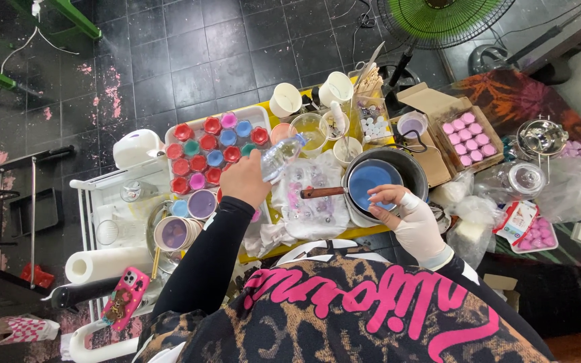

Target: Adding fragrance oil to a pot of melted blue wax and stirring it with a spoon.

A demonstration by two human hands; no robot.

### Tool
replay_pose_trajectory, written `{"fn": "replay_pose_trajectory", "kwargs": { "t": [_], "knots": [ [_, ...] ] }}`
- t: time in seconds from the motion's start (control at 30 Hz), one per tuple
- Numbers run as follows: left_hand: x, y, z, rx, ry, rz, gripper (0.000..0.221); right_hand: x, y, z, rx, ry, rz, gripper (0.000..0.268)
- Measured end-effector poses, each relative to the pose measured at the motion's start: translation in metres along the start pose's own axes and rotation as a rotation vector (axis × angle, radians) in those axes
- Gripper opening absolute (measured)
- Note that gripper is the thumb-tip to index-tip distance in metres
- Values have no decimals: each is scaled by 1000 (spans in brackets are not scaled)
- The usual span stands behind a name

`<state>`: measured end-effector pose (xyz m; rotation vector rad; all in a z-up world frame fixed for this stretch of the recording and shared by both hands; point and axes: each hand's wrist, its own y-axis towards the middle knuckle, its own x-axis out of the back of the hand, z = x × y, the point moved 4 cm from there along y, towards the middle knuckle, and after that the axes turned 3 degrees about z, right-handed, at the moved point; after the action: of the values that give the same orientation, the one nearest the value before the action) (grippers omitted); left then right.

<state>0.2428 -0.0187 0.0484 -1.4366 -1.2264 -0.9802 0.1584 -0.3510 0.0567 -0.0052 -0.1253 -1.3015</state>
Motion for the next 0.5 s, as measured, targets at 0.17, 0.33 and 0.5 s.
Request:
{"fn": "replay_pose_trajectory", "kwargs": {
  "t": [0.17, 0.33, 0.5],
  "knots": [
    [10, -1, -3, -11, 29, 11, 56, -1, -1, -4, -34, -32, -5, 16],
    [23, -3, -7, -8, 28, 60, 63, -2, -1, -2, -45, -31, 0, 16],
    [26, -2, -8, -39, -10, 97, 78, -4, -1, -2, -72, -21, -2, 16]
  ]
}}
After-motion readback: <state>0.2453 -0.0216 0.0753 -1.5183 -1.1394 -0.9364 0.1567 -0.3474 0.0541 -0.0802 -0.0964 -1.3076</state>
